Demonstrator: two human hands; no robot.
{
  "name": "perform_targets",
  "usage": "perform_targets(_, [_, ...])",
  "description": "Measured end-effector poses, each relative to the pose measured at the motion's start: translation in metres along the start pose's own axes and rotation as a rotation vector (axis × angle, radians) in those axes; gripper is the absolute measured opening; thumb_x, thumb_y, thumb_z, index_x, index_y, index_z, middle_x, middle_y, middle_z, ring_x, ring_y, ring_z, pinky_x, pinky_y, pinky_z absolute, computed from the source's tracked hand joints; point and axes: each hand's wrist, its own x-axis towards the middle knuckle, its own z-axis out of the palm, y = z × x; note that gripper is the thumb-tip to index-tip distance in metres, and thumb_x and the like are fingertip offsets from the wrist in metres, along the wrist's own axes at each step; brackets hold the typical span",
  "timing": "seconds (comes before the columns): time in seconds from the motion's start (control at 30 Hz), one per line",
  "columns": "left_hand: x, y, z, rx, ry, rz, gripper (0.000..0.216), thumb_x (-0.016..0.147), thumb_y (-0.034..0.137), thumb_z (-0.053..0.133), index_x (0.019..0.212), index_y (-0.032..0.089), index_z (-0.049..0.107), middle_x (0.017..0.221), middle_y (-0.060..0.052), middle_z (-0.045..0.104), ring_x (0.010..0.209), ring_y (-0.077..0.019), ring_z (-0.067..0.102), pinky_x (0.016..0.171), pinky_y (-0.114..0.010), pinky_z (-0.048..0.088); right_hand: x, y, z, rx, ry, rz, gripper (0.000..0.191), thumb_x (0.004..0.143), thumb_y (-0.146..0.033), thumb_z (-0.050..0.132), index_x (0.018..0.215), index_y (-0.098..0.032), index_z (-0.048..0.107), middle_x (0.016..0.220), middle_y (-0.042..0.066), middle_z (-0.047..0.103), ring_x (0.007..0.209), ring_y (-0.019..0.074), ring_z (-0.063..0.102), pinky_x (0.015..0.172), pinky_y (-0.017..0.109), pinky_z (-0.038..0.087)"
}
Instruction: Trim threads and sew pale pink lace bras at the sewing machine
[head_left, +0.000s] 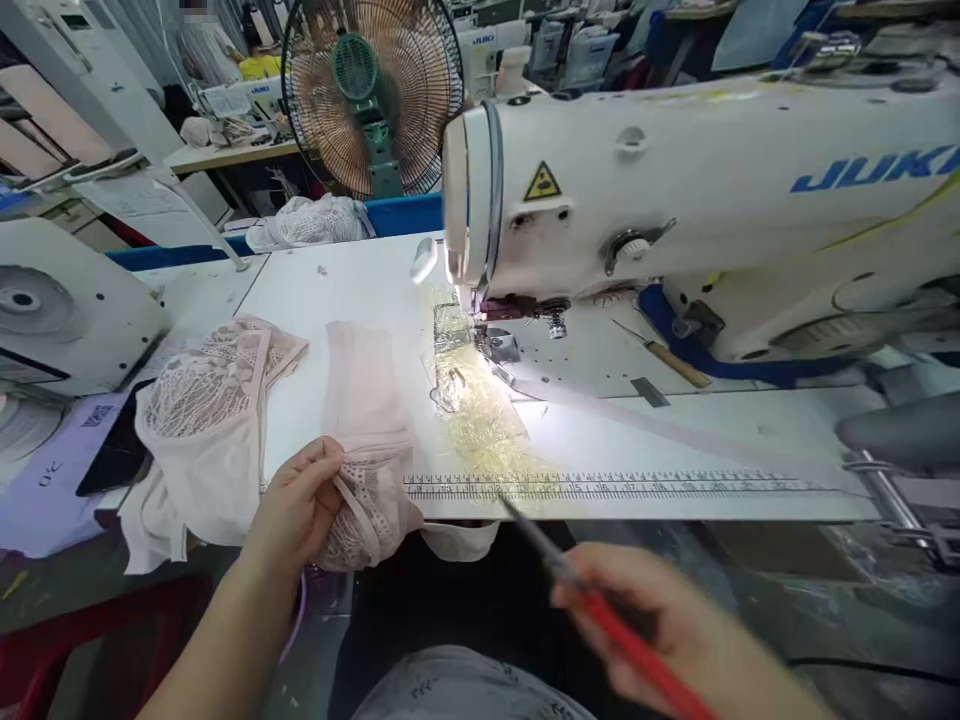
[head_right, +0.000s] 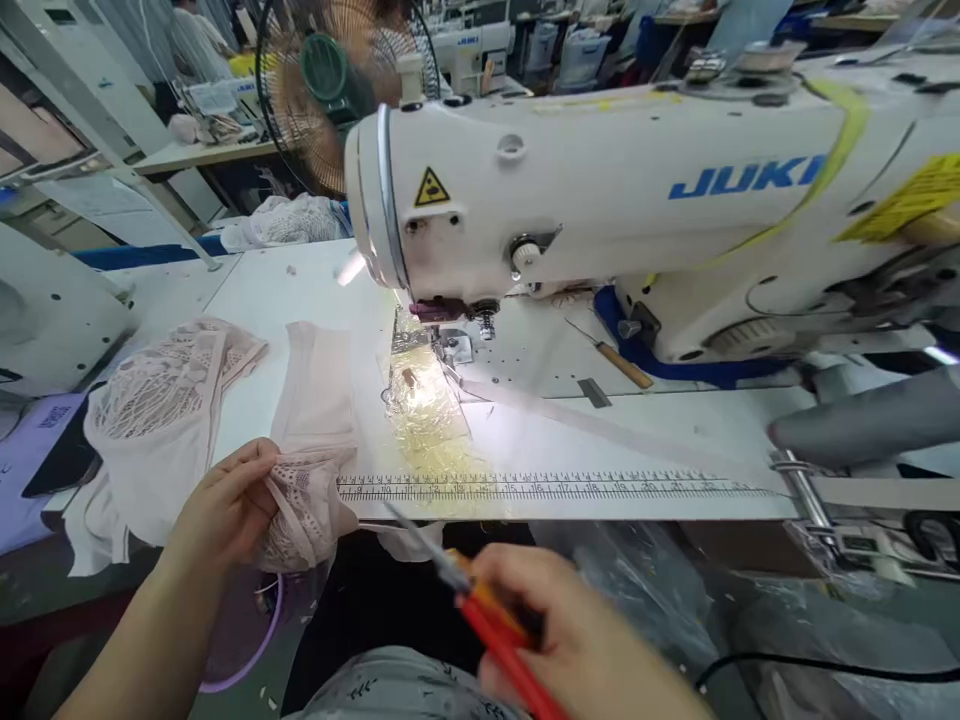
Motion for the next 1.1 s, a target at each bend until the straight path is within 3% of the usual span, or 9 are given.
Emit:
perform_targets(0.07, [0.002,0.001,-0.003,-0.009,-0.013,-0.009,0.030,0.060,0.029,0.078,0.057,0.016,0.051,0.051,0.003,0.051,0.049,-0.0087,0.046,0.047,-0.018,0.041,0.019,0.011,0.045,0.330,-0.206,-0.085,0.062,0.068,-0.076,0.055,0.092,-0.019,0.055,0.064,-0.001,0.048,0.053,0.0102,0.042,0.051,0.024,0.035])
perform_targets(0.17, [0.003,-0.001,-0.006,-0.016,-0.030,0.002,0.029,0.062,0.029,0.078,0.058,0.016,0.052,0.053,0.003,0.053,0.052,-0.0092,0.048,0.050,-0.018,0.042,0.056,0.013,0.090,0.693,-0.247,-0.096,0.067,0.071,-0.081,0.045,0.090,-0.017,0.050,0.064,-0.003,0.044,0.052,0.0087,0.042,0.052,0.025,0.038])
perform_targets(0.27, [0.002,-0.004,-0.007,-0.028,-0.043,0.027,0.027,0.063,0.027,0.077,0.059,0.015,0.054,0.055,0.002,0.054,0.055,-0.0092,0.049,0.054,-0.017,0.043,0.077,0.010,0.109,0.826,-0.224,0.006,0.066,0.071,-0.081,0.045,0.083,-0.017,0.050,0.056,-0.004,0.044,0.044,0.0082,0.042,0.045,0.024,0.037])
perform_targets(0.57, [0.005,-0.006,-0.008,-0.060,-0.063,0.038,0.025,0.064,0.025,0.077,0.059,0.015,0.055,0.056,0.001,0.055,0.058,-0.0103,0.052,0.056,-0.018,0.044,0.079,0.008,0.117,0.841,-0.240,0.152,0.072,0.057,-0.085,0.053,0.077,-0.016,0.052,0.048,-0.006,0.046,0.038,0.0067,0.042,0.041,0.022,0.039])
perform_targets(1.1, [0.006,-0.006,-0.013,-0.050,-0.106,0.032,0.025,0.069,0.027,0.076,0.060,0.015,0.055,0.055,0.000,0.055,0.057,-0.0100,0.049,0.056,-0.017,0.042,0.075,0.000,0.115,0.886,-0.229,0.236,0.069,0.053,-0.082,0.060,0.074,-0.017,0.051,0.049,-0.007,0.045,0.039,0.0049,0.042,0.042,0.019,0.037])
